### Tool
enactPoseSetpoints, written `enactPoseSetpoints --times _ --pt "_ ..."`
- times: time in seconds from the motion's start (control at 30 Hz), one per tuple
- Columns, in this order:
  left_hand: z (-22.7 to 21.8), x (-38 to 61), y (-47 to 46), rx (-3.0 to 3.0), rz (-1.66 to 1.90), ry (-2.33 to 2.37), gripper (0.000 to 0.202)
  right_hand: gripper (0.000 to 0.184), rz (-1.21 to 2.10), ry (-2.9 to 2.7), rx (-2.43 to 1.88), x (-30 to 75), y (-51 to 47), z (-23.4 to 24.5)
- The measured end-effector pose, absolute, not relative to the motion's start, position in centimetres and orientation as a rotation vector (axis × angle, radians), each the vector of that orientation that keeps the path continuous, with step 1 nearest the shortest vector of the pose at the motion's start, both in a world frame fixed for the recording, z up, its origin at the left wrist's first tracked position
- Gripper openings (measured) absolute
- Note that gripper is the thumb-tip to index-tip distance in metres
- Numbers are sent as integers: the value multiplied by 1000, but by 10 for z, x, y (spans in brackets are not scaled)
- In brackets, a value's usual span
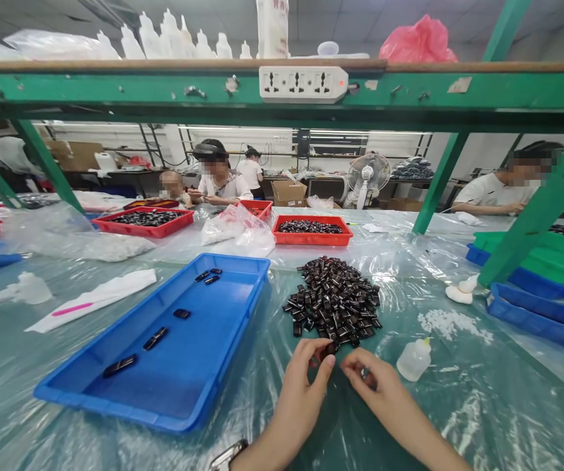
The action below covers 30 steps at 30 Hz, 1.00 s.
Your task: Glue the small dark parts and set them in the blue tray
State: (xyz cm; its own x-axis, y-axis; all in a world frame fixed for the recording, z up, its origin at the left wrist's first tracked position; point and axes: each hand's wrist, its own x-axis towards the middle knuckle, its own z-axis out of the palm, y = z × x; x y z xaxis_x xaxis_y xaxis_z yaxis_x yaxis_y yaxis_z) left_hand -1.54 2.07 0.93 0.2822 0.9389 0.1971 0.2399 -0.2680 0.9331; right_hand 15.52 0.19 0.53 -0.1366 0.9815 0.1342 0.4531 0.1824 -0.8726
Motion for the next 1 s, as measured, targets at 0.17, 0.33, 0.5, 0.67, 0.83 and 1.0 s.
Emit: enactPoseSetpoints --times 0.17,0.33,0.5,0.67,0.83,1.0 --pt "11 -17 20 1863 1012 1042 23 47 1329 -1261 -1231 163 0 25" --pt "8 -18 20 2111 1043 1058 24 46 1491 -1035 -1145 160 -2 31" --pt "6 -18 19 2302 1072 1102 25 42 1567 -895 -1092 160 -6 32" --pt "4 -19 20 2390 1076 1093 25 46 1635 -815 -1033 157 -4 27" --pt "4 -19 21 2453 1114 1064 24 49 1667 -763 -1007 156 -3 22" --pt "3 -19 21 2460 1154 1031 24 53 1726 -747 -1006 155 -6 13"
